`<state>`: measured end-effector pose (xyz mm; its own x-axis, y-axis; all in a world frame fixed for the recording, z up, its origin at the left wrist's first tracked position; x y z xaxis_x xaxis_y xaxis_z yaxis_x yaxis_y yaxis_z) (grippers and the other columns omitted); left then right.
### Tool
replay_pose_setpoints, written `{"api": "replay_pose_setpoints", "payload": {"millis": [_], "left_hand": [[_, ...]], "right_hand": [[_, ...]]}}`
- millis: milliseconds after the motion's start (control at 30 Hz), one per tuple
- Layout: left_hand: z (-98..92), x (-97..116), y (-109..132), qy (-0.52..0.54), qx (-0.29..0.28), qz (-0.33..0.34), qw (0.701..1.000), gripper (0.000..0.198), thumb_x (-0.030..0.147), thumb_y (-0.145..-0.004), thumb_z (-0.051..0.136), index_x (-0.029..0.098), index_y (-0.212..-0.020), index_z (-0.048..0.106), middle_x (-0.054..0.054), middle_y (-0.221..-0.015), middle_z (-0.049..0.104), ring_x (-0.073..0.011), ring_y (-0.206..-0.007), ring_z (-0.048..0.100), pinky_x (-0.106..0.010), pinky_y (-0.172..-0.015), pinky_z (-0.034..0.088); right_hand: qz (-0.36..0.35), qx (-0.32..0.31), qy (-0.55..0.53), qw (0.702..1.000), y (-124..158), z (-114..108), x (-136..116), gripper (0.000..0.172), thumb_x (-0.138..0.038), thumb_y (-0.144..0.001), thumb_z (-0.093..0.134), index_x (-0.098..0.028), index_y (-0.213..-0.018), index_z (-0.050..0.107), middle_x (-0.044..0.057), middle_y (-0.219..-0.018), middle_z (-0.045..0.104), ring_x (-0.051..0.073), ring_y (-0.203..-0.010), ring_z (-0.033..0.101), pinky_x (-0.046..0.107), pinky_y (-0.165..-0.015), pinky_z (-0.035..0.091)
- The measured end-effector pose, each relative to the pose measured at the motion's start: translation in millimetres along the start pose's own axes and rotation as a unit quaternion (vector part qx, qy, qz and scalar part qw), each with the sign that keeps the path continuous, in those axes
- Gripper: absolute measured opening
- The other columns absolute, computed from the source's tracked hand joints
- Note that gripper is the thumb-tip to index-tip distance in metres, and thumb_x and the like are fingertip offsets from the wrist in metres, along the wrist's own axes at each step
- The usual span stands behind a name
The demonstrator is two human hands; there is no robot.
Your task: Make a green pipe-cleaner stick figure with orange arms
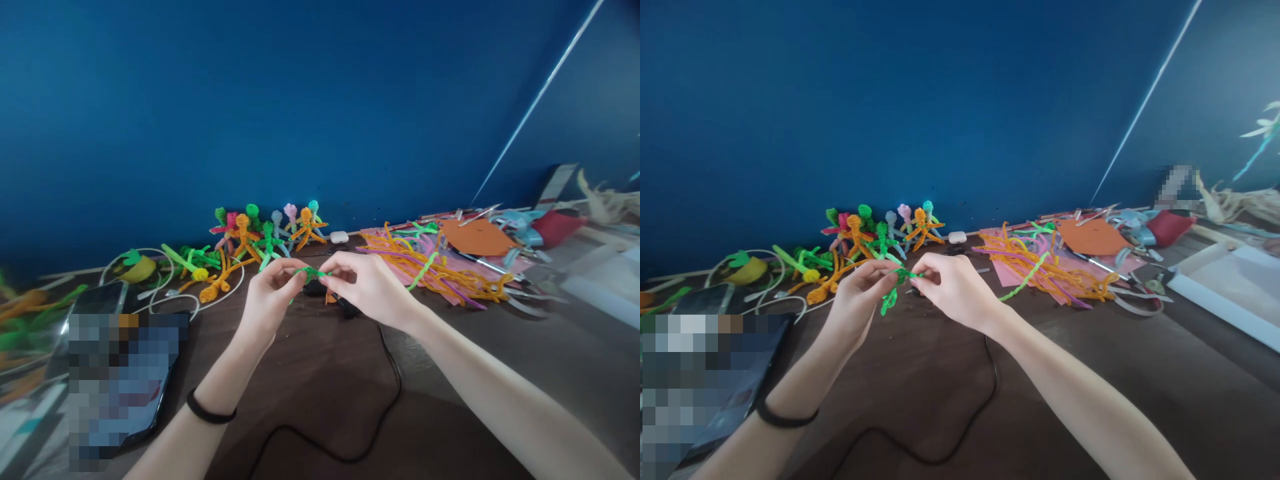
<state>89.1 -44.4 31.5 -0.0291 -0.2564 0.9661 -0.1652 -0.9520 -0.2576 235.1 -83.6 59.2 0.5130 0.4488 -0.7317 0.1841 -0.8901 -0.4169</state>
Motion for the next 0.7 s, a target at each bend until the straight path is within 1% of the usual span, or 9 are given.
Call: {"api": "replay_pose_setpoints", "payload": {"millis": [133,333,500,700], "left_hand": [[1.9,0.8,0.5,0.029,0.003,-0.024,0.999,0.017,0.029,-0.062,0.067,0.017,-0.072,0.062,0.002,-0.060,0.059,-0.0090,-0.052,0.050,-0.021,-0.046,0.035],[2.2,0.6,0.5,0.061,0.002,-0.037,0.997,0.015,0.027,-0.062,0.068,0.017,-0.070,0.062,0.001,-0.063,0.062,-0.0105,-0.061,0.056,-0.021,-0.054,0.041],[1.9,0.0,0.5,0.063,0.001,-0.044,0.997,0.016,0.027,-0.061,0.068,0.017,-0.071,0.062,0.001,-0.064,0.062,-0.0110,-0.062,0.057,-0.022,-0.057,0.042],[1.0,-1.1,0.1,0.051,0.002,-0.036,0.998,0.017,0.029,-0.062,0.068,0.017,-0.072,0.062,0.000,-0.062,0.061,-0.0113,-0.060,0.055,-0.022,-0.053,0.040]], "right_hand": [[-0.001,-0.003,-0.004,1.000,0.2,1.6,0.0,0.007,-0.019,-0.078,0.053,-0.015,-0.075,0.057,-0.001,-0.062,0.061,0.009,-0.054,0.054,0.020,-0.053,0.041],[-0.010,-0.025,0.002,1.000,0.6,3.8,1.1,0.009,-0.018,-0.080,0.050,-0.015,-0.076,0.058,-0.001,-0.061,0.061,0.007,-0.052,0.051,0.019,-0.052,0.039],[-0.006,-0.026,-0.007,1.000,0.1,3.1,0.8,0.009,-0.018,-0.080,0.050,-0.015,-0.076,0.058,-0.001,-0.062,0.060,0.008,-0.054,0.052,0.019,-0.053,0.039],[-0.013,-0.036,-0.010,0.999,1.1,3.7,-0.5,0.011,-0.017,-0.081,0.048,-0.015,-0.078,0.058,-0.001,-0.062,0.060,0.009,-0.055,0.053,0.020,-0.054,0.039]]}}
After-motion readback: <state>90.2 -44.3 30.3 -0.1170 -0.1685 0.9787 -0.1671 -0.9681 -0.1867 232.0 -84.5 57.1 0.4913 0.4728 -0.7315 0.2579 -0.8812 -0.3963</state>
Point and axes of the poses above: each hand's wrist, its own y-axis away from the middle knuckle, its own z-axis out of the palm, x = y × z, the point moved 4 cm from there along -y, towards the middle knuckle
